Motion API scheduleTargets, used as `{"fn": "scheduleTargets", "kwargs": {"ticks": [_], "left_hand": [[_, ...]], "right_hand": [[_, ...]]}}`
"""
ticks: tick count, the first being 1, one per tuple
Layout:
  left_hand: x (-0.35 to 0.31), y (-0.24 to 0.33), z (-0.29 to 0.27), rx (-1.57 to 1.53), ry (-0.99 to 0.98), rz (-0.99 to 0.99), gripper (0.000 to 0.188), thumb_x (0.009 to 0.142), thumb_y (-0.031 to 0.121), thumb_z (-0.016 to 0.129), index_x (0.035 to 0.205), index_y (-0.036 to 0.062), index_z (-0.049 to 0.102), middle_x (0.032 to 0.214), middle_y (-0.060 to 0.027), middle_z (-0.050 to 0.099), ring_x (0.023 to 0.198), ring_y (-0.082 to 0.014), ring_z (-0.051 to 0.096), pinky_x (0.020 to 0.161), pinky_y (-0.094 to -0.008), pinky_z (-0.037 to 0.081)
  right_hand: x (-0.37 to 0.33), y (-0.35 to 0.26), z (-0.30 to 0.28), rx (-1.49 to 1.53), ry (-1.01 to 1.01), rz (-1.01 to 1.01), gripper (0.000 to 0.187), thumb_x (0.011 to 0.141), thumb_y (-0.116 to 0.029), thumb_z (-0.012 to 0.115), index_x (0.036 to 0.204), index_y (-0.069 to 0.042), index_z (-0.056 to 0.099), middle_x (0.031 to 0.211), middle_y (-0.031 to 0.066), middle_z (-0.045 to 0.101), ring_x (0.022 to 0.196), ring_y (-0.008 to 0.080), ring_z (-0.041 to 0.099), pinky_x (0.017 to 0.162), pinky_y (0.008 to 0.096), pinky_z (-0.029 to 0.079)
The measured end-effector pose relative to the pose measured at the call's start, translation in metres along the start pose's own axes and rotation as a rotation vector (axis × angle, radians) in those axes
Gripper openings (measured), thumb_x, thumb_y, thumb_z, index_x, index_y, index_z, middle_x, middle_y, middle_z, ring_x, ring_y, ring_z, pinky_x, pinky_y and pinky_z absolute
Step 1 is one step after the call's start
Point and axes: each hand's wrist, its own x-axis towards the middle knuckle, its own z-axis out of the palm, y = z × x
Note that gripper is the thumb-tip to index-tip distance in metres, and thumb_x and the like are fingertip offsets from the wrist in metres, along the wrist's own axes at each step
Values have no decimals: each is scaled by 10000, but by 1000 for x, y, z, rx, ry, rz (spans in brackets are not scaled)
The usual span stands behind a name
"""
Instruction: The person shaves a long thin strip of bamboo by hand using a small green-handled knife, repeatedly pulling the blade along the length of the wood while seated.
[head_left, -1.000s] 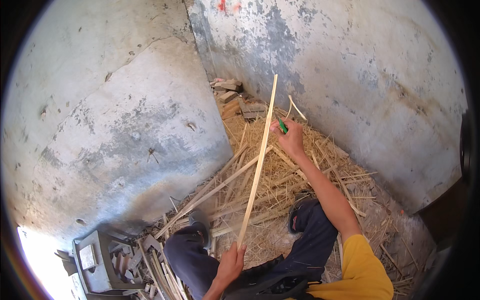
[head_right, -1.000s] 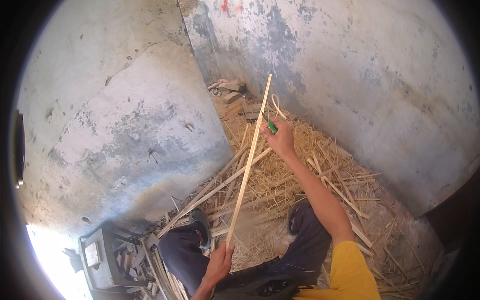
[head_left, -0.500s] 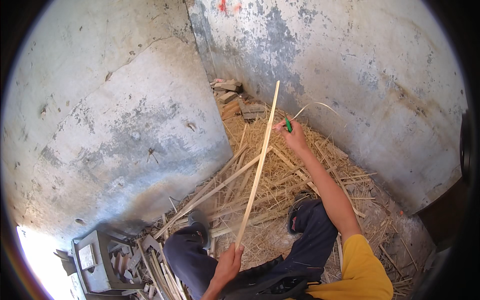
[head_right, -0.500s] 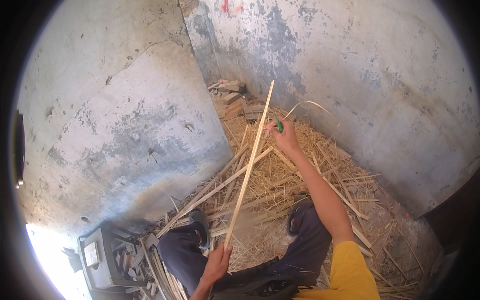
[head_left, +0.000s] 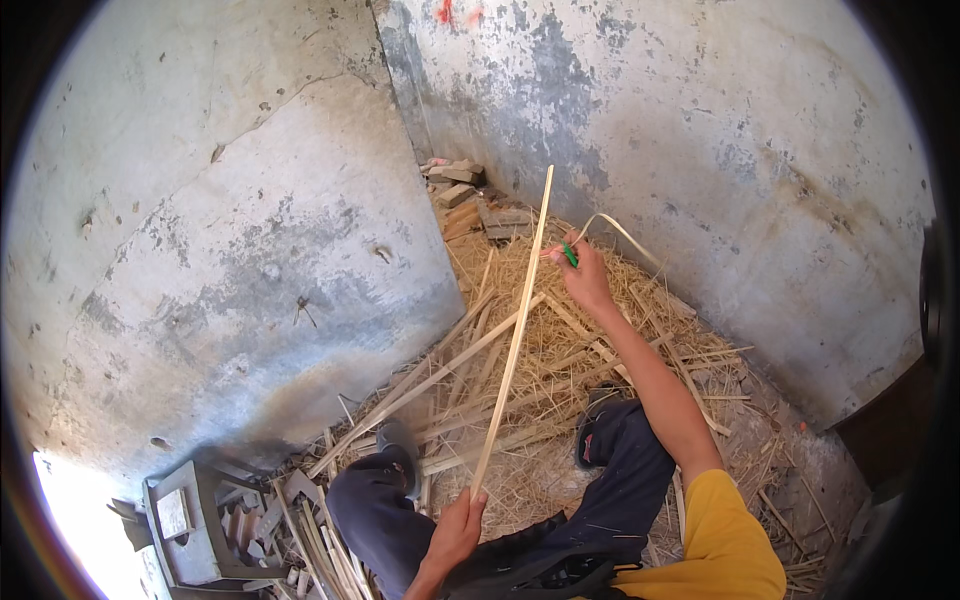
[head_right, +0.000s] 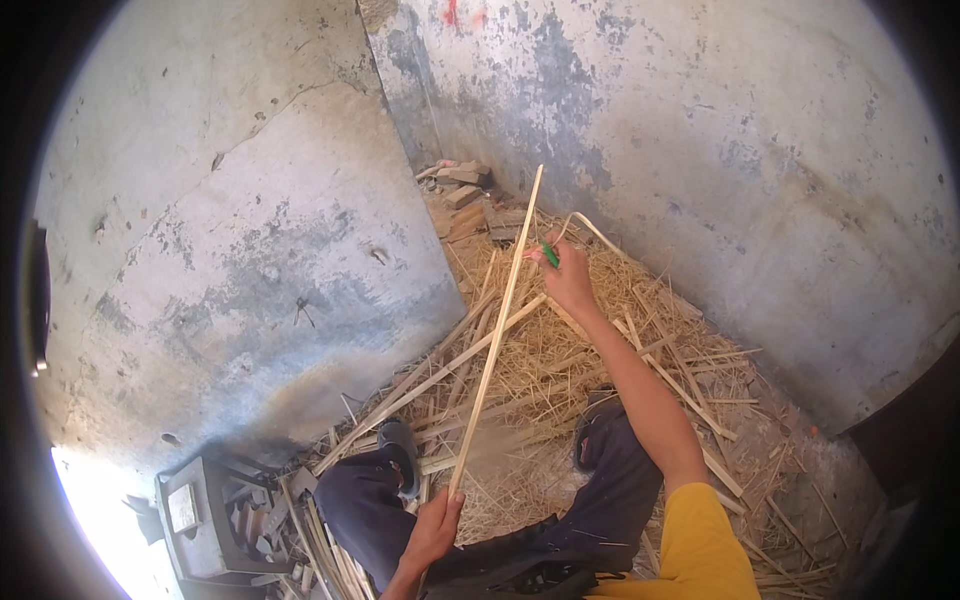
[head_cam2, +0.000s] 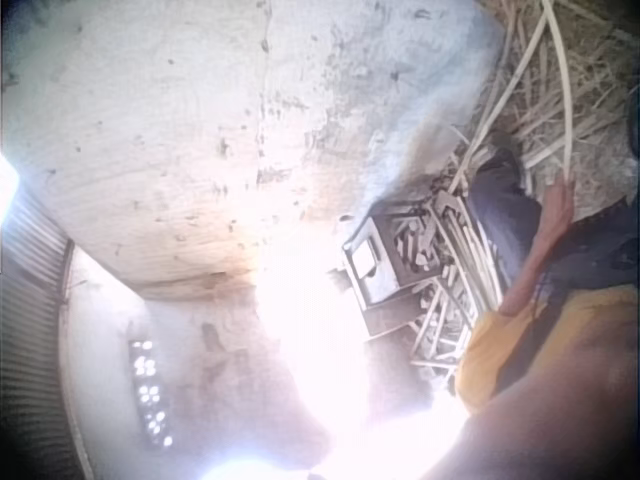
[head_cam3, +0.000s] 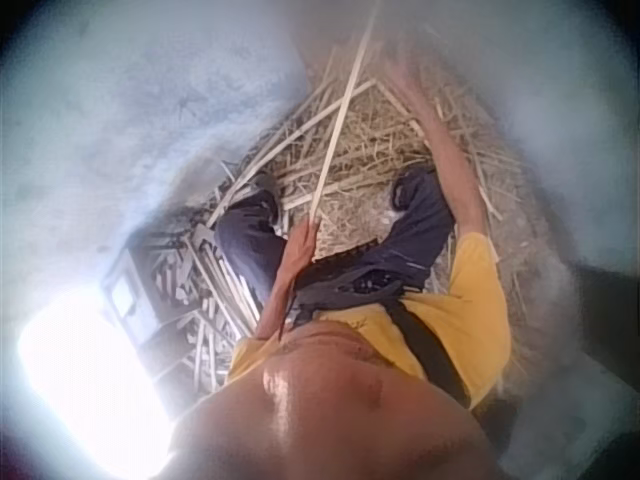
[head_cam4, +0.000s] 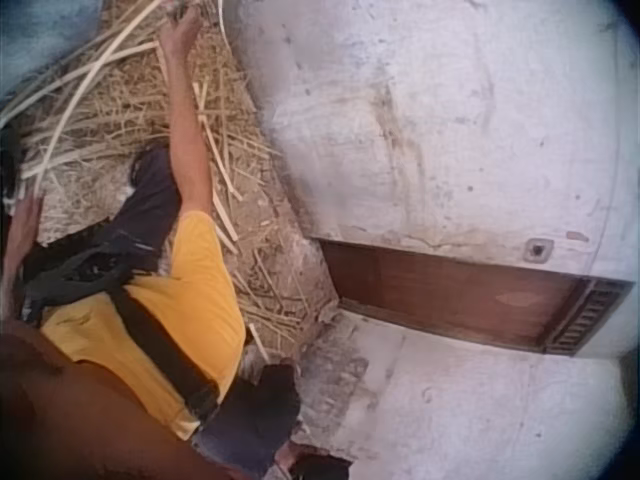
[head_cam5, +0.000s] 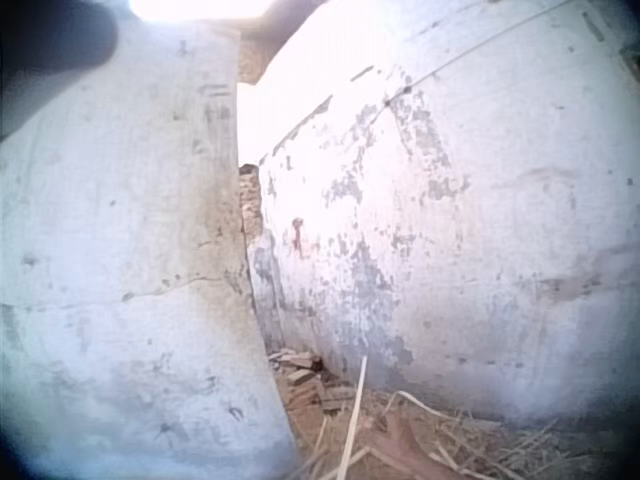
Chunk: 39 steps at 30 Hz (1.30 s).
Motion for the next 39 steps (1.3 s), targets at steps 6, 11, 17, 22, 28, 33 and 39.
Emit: {"fn": "scheduleTargets", "kwargs": {"ticks": [6,11,17,22,28,33,39], "left_hand": [[0,-4,0,-38,-19,29,394,1136,352,468,972,-3,518,710,-177,543,666,-339,546,657,-464,447],[1,-12,2,-165,-50,40,362,1148,321,463,925,40,508,682,-10,471,622,-136,468,584,-345,406],[6,-31,8,-374,-24,-64,338,1154,299,451,886,96,492,679,69,422,578,-52,366,516,-265,308],[11,-23,2,-260,92,-32,335,1141,297,476,907,61,521,684,46,460,614,-73,421,552,-289,366],[29,10,-18,-150,195,75,324,1119,303,503,991,10,555,683,-72,549,624,-192,529,597,-377,429],[62,42,-48,-61,280,185,299,1097,277,564,1022,-12,556,673,-161,578,600,-279,603,571,-412,431],[97,87,-66,-161,289,314,259,1103,248,555,999,10,559,740,-19,517,690,-105,462,613,-308,396]], "right_hand": [[7,30,9,234,76,-60,171,1064,-181,640,1057,-10,634,985,34,790,744,140,610,760,345,518],[8,23,-2,516,-84,239,160,1085,-209,611,1052,-61,564,1106,101,793,535,70,484,527,260,457],[5,-3,-14,603,-74,385,233,1105,-242,565,937,-91,623,1024,98,798,526,88,474,501,278,436],[4,34,-14,-164,-398,310,296,1045,-329,642,965,-68,755,940,97,798,648,135,646,630,347,532],[-3,65,-7,-385,-700,255,473,988,-506,668,908,-49,763,814,84,736,787,236,695,807,434,553],[-11,-18,-13,151,-487,161,462,1053,-490,597,1038,-41,704,835,41,679,705,142,580,668,317,479],[-36,-50,1,456,-325,22,401,1118,-419,514,1121,-46,663,817,20,612,674,113,514,635,276,426]]}}
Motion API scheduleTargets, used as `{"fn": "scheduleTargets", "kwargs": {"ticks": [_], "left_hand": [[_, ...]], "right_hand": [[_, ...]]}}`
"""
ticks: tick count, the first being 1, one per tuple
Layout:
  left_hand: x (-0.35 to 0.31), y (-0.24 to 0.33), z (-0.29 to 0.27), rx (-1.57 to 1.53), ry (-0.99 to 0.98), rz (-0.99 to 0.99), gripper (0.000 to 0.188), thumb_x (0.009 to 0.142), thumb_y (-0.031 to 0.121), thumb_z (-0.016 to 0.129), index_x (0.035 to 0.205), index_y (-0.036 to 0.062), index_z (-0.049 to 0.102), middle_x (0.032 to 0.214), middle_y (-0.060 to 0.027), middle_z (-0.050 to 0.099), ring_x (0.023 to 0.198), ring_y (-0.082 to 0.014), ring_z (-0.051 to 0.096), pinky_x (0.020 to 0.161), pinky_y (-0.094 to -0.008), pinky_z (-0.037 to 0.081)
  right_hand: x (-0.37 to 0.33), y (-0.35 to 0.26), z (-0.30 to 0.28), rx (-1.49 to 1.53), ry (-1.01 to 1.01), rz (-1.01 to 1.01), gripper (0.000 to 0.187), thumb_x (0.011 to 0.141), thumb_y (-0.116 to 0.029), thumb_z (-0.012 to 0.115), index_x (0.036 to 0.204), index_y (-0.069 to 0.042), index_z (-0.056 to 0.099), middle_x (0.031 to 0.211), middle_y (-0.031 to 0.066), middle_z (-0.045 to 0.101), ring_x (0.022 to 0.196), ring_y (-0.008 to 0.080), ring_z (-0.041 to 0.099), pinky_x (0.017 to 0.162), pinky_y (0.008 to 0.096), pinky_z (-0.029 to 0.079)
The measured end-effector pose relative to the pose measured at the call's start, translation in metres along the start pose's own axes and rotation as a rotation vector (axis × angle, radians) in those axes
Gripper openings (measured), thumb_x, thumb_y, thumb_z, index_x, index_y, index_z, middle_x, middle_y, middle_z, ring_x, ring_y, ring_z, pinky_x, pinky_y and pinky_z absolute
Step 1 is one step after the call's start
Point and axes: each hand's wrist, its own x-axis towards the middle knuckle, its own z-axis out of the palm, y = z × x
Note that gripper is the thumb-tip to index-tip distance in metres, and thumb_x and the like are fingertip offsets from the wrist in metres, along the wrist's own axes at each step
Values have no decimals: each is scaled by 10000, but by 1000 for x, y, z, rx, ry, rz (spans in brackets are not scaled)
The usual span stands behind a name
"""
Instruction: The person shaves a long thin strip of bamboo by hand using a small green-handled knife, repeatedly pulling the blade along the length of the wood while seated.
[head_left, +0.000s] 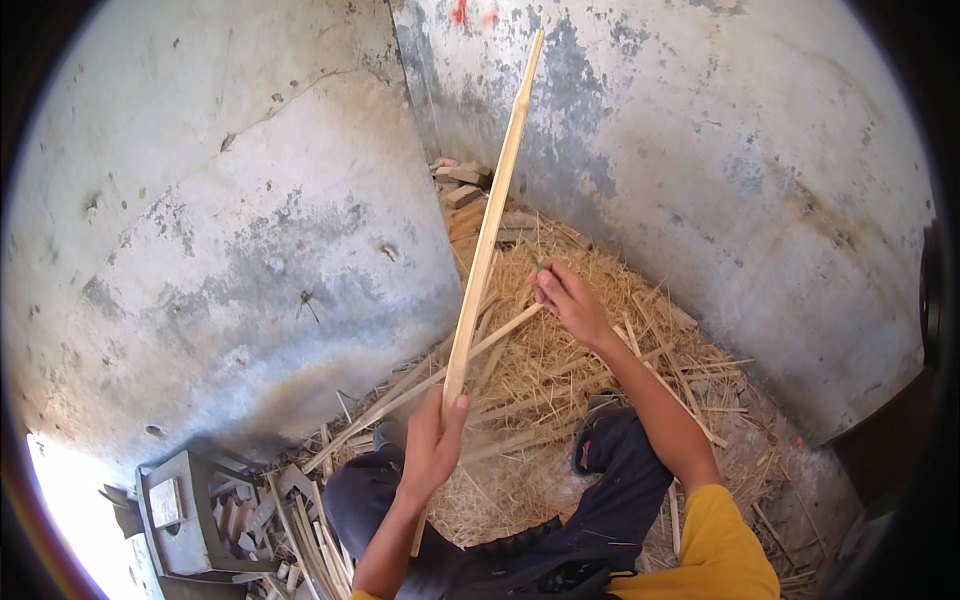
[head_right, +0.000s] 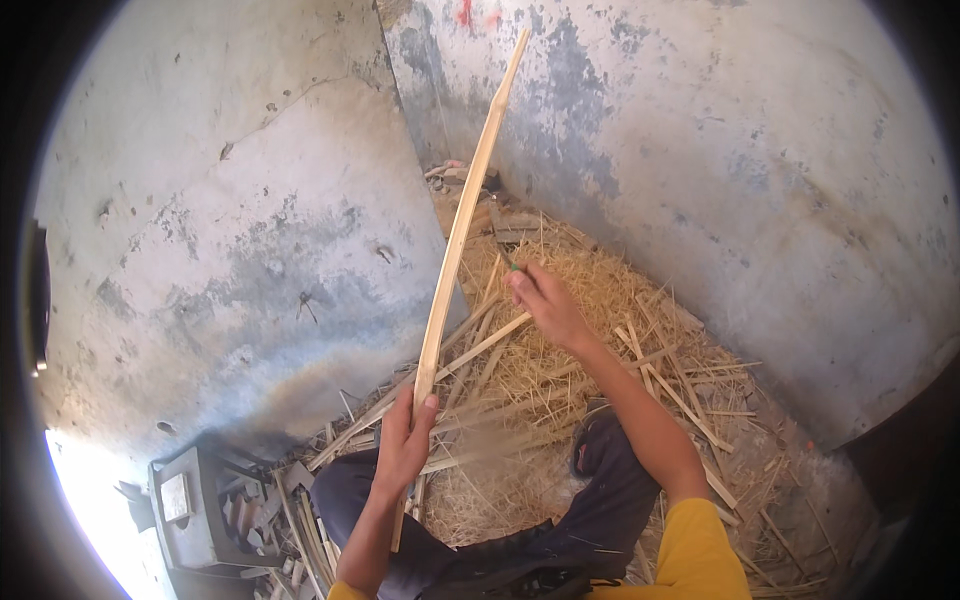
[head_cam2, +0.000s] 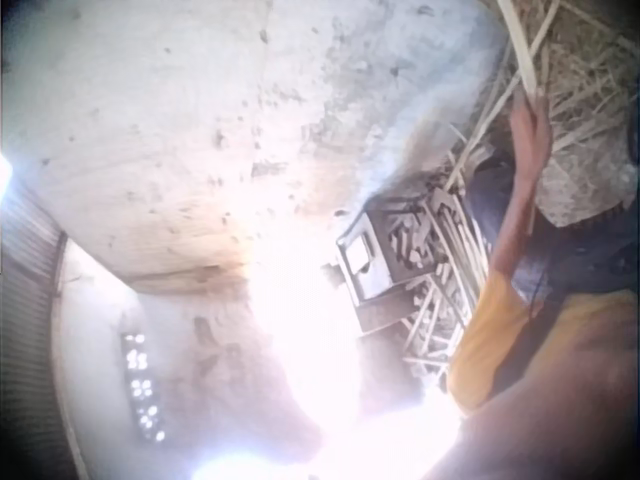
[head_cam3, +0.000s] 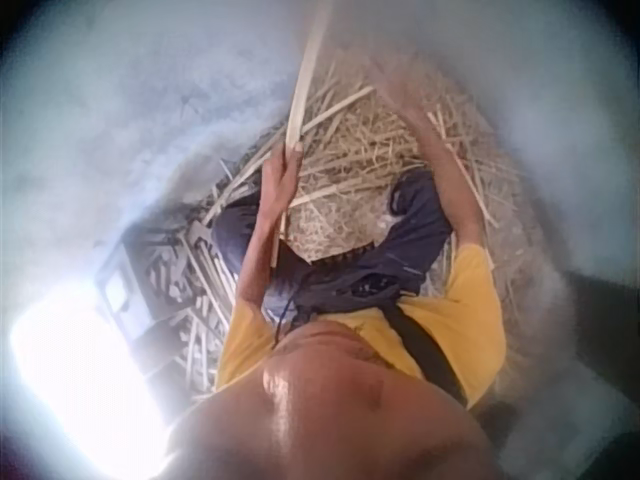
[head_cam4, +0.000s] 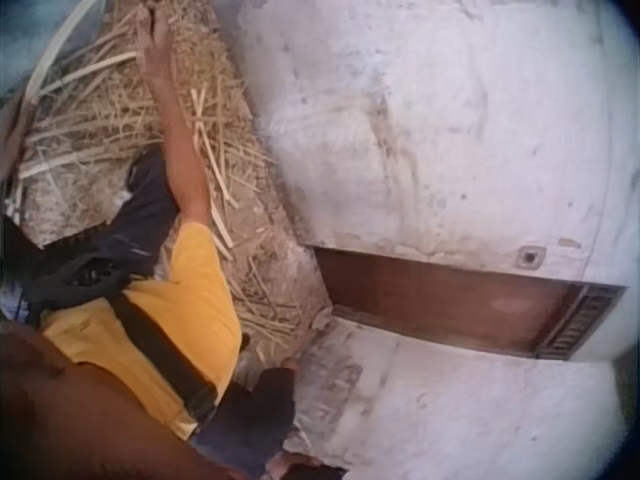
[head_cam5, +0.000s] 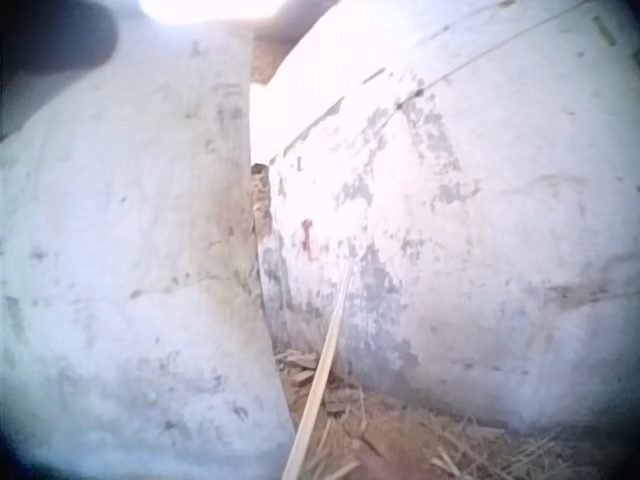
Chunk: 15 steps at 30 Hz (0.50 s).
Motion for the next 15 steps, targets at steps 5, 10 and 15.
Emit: {"fn": "scheduleTargets", "kwargs": {"ticks": [5,10,15], "left_hand": [[2,-19,11,-104,16,21,252,1106,259,553,1024,21,570,759,36,492,701,-60,436,609,-270,373],[-6,-35,14,-361,-85,-127,243,1131,248,511,1110,19,591,768,42,473,698,-67,432,617,-268,390],[-12,-31,11,-538,-163,-193,296,1157,310,448,1144,44,576,755,59,441,664,-57,406,601,-250,379]], "right_hand": [[-23,-22,33,-282,-66,-298,354,1077,-379,595,1113,-36,672,802,73,625,673,191,595,635,342,478],[-47,-36,54,-439,-231,-381,323,1010,-340,674,1125,-38,681,928,141,718,809,346,711,692,423,543],[-62,-27,71,-462,-265,-467,337,986,-323,713,1147,-28,701,919,128,729,726,321,707,630,392,541]]}}
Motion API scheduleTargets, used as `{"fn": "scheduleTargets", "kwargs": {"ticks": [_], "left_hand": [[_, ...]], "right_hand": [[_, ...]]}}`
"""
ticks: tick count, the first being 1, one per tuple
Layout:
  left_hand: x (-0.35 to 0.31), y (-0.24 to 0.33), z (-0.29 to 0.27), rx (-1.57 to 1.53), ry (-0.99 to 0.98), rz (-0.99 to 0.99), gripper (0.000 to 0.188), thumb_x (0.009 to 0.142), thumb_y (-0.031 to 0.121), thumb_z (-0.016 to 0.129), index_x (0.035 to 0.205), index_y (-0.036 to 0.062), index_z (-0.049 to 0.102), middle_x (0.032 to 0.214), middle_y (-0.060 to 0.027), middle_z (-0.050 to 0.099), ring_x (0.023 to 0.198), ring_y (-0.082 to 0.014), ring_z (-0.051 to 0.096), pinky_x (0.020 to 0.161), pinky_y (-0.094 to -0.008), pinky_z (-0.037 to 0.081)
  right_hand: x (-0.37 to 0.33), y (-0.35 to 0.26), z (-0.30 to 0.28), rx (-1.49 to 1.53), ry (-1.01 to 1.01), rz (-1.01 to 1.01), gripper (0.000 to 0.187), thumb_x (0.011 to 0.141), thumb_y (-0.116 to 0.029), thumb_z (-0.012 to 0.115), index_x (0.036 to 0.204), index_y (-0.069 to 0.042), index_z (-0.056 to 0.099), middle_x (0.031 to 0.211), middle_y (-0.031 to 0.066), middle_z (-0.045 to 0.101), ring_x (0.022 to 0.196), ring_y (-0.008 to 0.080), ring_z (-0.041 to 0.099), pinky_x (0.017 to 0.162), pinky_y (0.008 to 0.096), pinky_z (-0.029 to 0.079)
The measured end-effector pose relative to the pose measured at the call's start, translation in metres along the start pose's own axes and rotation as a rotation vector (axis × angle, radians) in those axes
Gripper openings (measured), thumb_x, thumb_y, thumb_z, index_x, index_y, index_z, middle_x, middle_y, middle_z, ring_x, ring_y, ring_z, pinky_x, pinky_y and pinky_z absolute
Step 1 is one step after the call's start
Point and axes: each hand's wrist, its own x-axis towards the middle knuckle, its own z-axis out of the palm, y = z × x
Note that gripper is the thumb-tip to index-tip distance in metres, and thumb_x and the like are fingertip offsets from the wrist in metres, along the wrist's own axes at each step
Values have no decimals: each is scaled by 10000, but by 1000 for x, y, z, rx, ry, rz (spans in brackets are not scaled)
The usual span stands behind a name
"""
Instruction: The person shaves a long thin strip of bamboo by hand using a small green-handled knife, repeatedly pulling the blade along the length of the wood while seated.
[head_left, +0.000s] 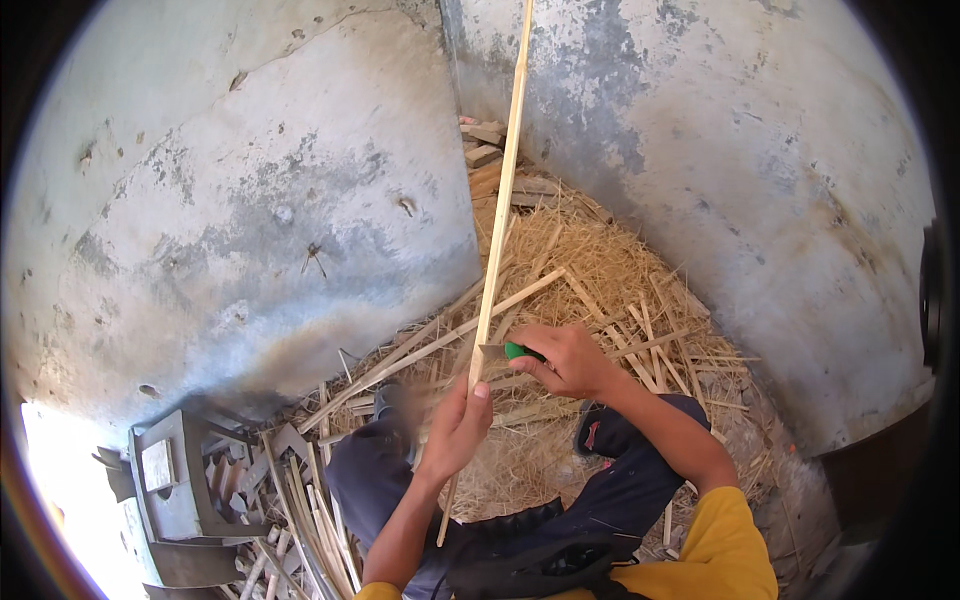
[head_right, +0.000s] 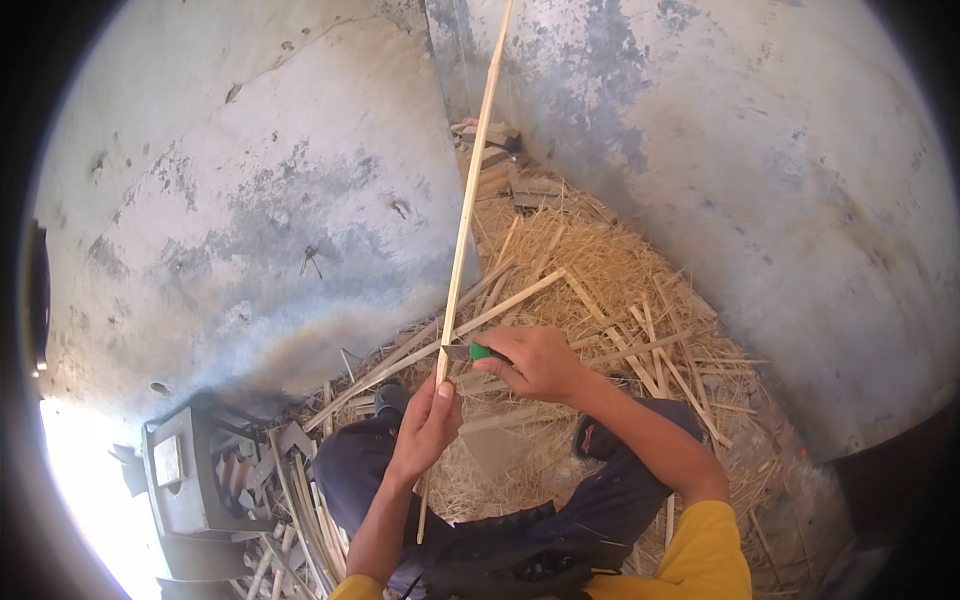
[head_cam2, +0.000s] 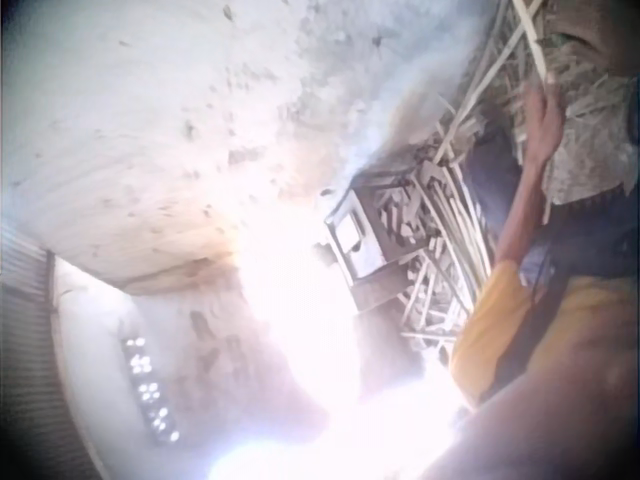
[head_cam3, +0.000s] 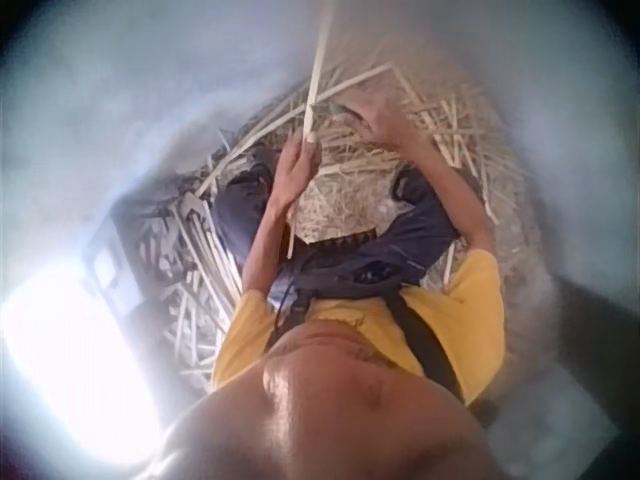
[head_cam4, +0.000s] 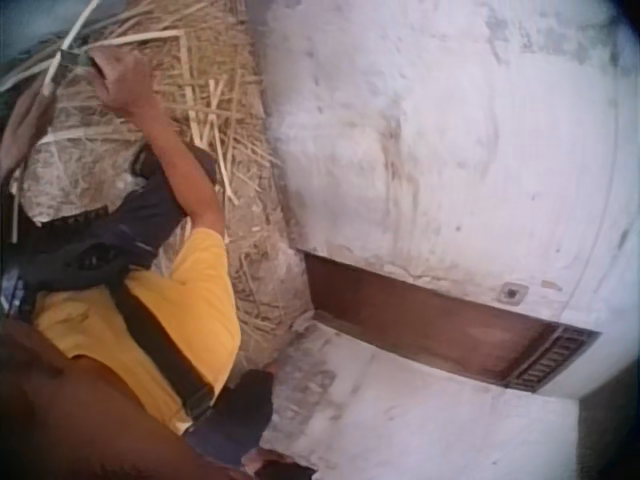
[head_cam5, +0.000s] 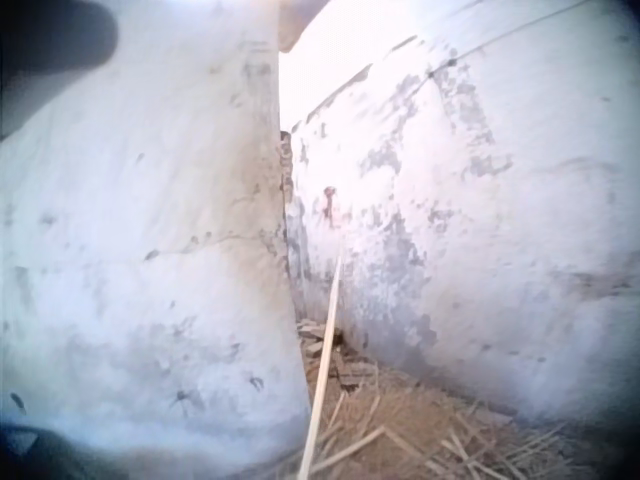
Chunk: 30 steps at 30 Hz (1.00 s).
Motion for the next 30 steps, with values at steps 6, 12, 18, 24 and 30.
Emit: {"fn": "scheduleTargets", "kwargs": {"ticks": [6,12,18,24,30], "left_hand": [[-4,1,-7,242,5,-14,423,1165,398,378,1056,28,552,714,17,474,648,-96,448,598,-298,397],[-5,-2,-6,485,126,98,423,1162,355,378,1013,-1,553,678,-124,536,601,-280,525,609,-430,429],[-7,2,-1,602,184,98,314,1133,253,456,1040,-30,555,717,-284,579,689,-519,575,624,-540,417],[-9,4,3,640,215,106,290,1125,235,468,1034,-27,553,714,-303,592,707,-546,597,625,-575,417],[-15,-2,5,719,207,73,307,1123,250,472,1044,-33,559,734,-341,600,737,-578,595,642,-612,422]], "right_hand": [[2,-6,7,102,23,26,334,970,-294,741,1151,-13,746,911,138,750,734,299,730,635,371,561],[7,-19,9,24,53,38,332,959,-292,752,1158,-26,761,921,137,766,714,285,737,618,367,568],[3,-18,13,-35,83,70,314,962,-292,741,1149,-41,765,925,127,768,721,289,740,609,365,570],[6,-17,7,-58,37,97,315,964,-282,735,1169,-43,761,959,129,778,734,288,746,617,371,579],[11,2,4,-104,140,67,321,973,-308,722,1178,-63,756,961,118,783,741,293,747,616,372,571]]}}
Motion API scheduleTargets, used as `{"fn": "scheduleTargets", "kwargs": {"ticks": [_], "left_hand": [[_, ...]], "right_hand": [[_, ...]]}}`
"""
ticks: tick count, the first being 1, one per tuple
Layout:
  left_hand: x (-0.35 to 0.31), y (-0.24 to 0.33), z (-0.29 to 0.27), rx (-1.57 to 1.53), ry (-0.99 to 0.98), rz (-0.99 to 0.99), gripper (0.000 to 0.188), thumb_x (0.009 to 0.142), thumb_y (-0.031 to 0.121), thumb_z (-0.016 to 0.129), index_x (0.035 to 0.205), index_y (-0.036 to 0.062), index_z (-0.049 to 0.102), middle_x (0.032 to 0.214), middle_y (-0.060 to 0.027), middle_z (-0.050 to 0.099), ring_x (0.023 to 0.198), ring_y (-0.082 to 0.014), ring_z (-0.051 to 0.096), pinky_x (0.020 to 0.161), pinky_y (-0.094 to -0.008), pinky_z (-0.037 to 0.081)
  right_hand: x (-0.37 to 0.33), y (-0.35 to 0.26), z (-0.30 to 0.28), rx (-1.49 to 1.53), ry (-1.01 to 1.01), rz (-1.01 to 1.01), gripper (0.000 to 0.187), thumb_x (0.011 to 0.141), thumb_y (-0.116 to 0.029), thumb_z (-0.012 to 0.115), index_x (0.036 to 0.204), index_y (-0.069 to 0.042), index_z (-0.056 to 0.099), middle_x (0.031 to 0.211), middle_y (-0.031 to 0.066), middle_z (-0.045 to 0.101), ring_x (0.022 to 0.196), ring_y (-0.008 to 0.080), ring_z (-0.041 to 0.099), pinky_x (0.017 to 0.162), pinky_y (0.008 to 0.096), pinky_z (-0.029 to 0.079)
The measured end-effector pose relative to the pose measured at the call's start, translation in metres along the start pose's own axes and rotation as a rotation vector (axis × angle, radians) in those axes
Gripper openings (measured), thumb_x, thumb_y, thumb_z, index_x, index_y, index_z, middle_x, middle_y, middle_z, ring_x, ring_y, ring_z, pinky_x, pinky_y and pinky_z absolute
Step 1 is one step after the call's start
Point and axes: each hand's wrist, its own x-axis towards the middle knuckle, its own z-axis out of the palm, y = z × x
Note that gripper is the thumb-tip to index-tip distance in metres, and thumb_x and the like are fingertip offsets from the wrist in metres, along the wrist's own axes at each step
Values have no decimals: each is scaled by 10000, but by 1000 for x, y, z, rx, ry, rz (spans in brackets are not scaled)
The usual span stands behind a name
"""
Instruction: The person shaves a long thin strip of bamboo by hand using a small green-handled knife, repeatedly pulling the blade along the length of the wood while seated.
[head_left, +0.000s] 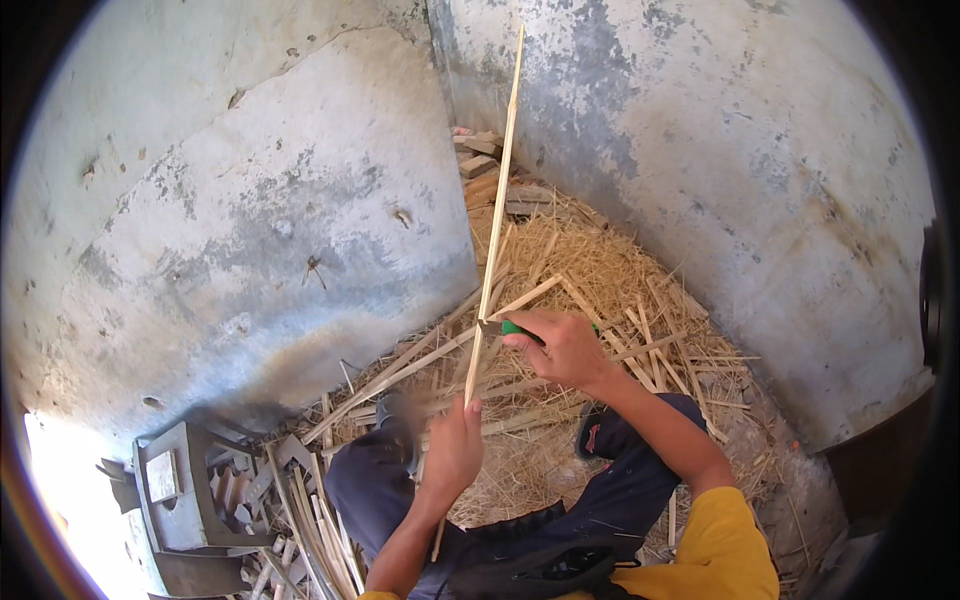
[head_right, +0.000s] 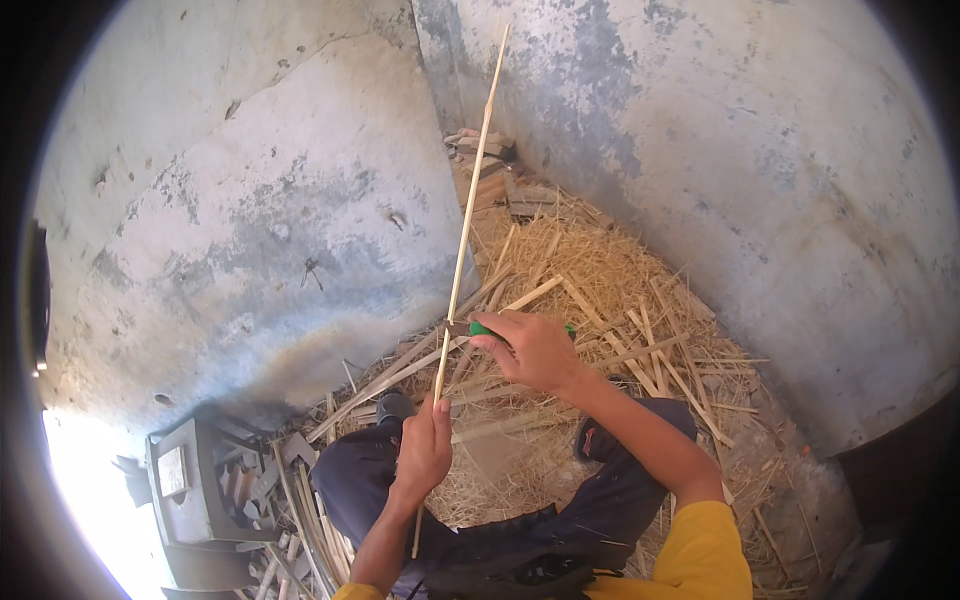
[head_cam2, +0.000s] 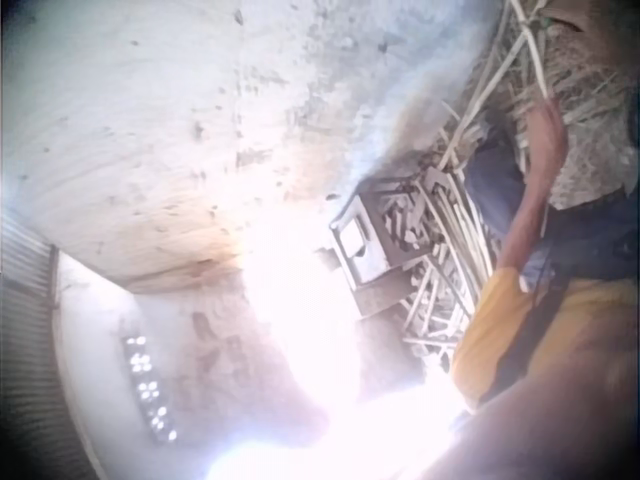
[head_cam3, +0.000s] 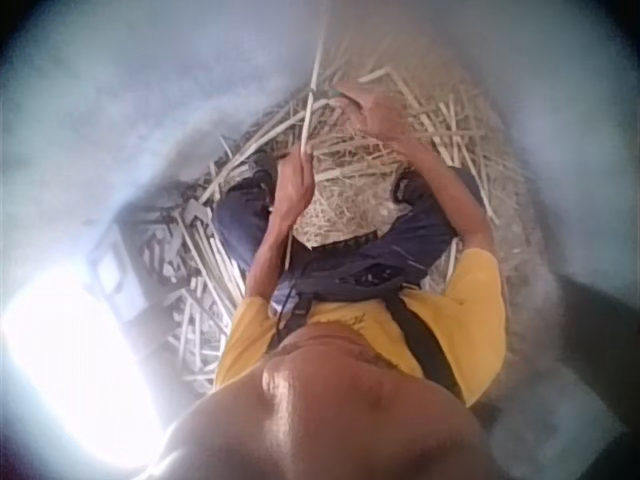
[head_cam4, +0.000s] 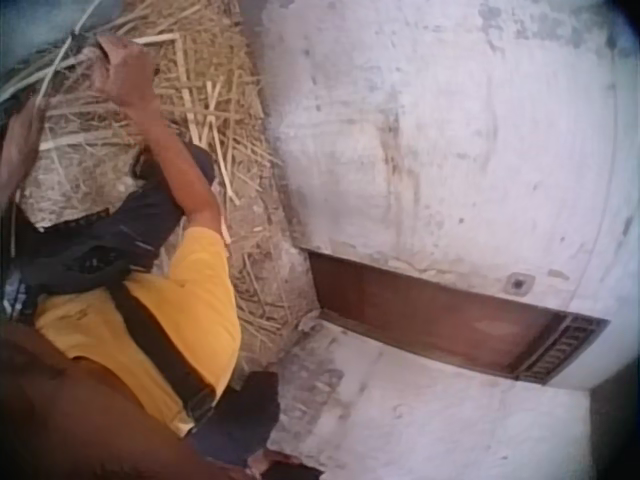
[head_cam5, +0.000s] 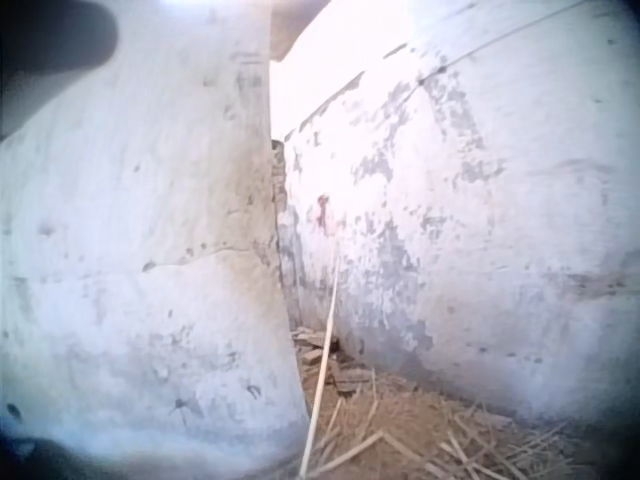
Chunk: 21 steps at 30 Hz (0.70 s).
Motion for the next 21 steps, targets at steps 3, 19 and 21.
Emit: {"fn": "scheduleTargets", "kwargs": {"ticks": [3,19,21], "left_hand": [[-5,7,-3,-11,-12,-39,308,1121,248,477,1044,-37,564,736,-349,599,736,-588,589,648,-625,417],[-66,-17,8,155,-122,48,225,1090,182,508,1105,-37,552,747,-360,582,690,-537,573,597,-600,440],[-79,-22,9,187,-135,-27,249,1094,204,502,1092,-40,548,766,-370,595,710,-555,586,618,-622,440]], "right_hand": [[1,6,-3,-28,-11,-8,321,981,-327,714,1175,-75,754,941,112,782,725,294,742,594,370,555],[35,76,-26,-111,122,174,365,1057,-370,626,1063,-30,757,736,117,700,565,242,596,546,379,458],[37,90,-31,-163,66,235,389,1062,-391,616,1087,-33,764,728,112,693,554,233,582,533,376,444]]}}
